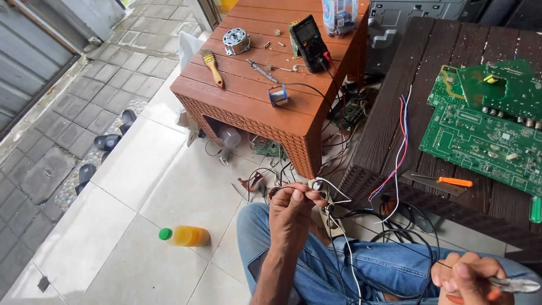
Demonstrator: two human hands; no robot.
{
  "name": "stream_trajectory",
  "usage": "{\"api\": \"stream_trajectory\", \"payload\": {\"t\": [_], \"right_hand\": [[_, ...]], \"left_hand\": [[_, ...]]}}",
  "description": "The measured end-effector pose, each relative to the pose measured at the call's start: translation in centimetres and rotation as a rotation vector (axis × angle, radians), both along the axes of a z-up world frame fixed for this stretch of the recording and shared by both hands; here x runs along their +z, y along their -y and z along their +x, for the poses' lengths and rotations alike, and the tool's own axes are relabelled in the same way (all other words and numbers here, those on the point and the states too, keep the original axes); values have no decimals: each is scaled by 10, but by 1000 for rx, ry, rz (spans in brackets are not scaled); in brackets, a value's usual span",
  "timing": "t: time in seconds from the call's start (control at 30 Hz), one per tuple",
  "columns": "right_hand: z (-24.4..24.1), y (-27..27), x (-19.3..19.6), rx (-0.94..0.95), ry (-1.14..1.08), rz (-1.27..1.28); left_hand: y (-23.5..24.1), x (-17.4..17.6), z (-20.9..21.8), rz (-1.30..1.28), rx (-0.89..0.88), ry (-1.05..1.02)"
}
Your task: The person sits on the floor and uses pliers to strip the insulation from the ends of several colored wires. They then twist the exposed wire strands together with their fingers. A circuit board and other tools are visible on a nearby table.
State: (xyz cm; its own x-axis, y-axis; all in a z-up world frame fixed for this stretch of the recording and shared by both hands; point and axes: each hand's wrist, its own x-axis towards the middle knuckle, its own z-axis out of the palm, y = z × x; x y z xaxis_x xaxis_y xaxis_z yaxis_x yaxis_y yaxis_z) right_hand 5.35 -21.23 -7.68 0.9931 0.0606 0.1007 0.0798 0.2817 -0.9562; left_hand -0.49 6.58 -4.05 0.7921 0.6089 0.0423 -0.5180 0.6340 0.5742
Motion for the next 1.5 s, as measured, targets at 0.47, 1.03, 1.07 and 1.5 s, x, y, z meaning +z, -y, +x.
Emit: {"api": "stream_trajectory", "payload": {"t": [0.47,1.03,1.07,1.5], "right_hand": [[17,-1,14,44,-138,264],[19,-52,93,478,100,-90],[19,-53,91,479,99,-90],[22,-50,63,328,-1,230]], "left_hand": [[5,19,4,34,-89,315],[48,83,-5,1109,-642,-200],[49,83,-5,1108,-643,-202],[53,69,-7,1388,-356,-198]]}}
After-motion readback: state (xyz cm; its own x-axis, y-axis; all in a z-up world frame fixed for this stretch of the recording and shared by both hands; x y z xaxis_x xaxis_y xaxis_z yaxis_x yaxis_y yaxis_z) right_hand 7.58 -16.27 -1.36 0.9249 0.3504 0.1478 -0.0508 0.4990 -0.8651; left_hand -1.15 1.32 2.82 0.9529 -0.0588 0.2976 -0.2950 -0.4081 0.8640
